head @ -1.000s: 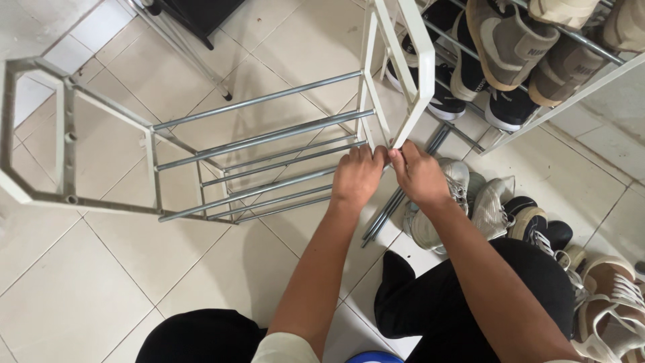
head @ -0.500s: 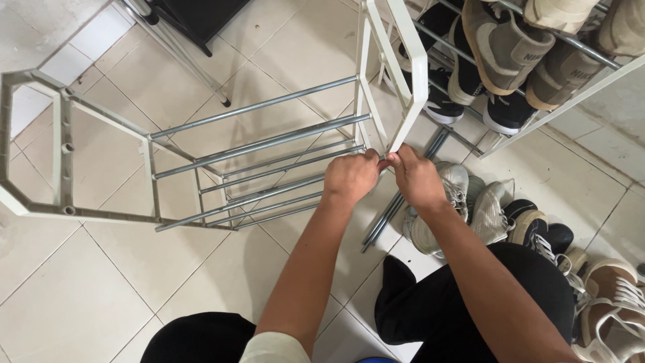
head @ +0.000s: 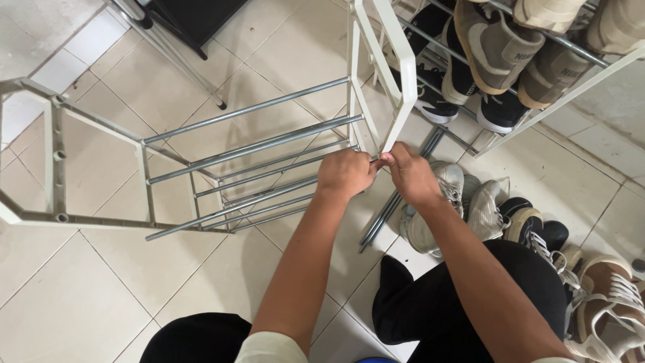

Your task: The person assembles a metal rack by inserting metal rods into white plastic side frames. They repeatedly pick up rods, align them with the frame slots, and push them into place, gradually building the rack structure.

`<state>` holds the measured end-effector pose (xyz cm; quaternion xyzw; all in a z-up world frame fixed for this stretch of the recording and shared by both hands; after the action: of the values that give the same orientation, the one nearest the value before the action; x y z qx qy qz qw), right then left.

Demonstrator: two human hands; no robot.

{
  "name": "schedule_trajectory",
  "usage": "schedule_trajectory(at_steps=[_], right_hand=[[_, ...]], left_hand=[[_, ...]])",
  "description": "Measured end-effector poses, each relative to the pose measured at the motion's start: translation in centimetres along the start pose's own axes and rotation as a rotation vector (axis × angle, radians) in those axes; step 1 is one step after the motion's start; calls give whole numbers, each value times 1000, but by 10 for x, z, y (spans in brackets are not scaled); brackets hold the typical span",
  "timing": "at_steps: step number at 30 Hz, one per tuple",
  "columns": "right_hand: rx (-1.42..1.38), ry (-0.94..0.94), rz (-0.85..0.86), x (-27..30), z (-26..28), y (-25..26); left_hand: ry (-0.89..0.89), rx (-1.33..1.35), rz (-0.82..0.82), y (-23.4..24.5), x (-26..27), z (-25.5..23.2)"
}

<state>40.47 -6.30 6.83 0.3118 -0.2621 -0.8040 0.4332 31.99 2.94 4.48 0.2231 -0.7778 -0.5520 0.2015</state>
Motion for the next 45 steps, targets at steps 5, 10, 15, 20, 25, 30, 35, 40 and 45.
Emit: schedule_trajectory(at_steps=[5,10,15,20,25,30,35,40,45], right_hand=[[114,-40,83,-5,-9,-10],[75,-143,81,-8,-16,-17],[-164,-78,128,-9,-2,-24],[189,-240,160,-3,-4,-22],[392,44,335,28,36,-37],[491,354,488,69,54,-51],[446,359,398,63,21,-21],[458,59,-8,42,-51,106],[496,15,-42,54,-57,109]], left_hand=[[-42,109,-33,2,9,15],[70,146,25,-25,23,40],[39,103,-66,-45,39,53],[-57,160,-148,-51,58,57],[-168,248,-84,-50,79,34],[-117,397,-127,-36,94,18],[-88,284,85,-59,101,18],[-52,83,60,-49,137,68],[145,55,94,-42,177,105]])
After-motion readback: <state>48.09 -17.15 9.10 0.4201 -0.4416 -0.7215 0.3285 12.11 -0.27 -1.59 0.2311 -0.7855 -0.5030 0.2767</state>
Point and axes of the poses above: each hand's wrist, its own x-axis away from the middle knuckle, its own y-axis out of the back of the hand, z = x × y, the point moved 10 cm from there along -x, towards the middle knuckle, and after that the axes turned 4 degrees about -y, right-handed, at the moved point
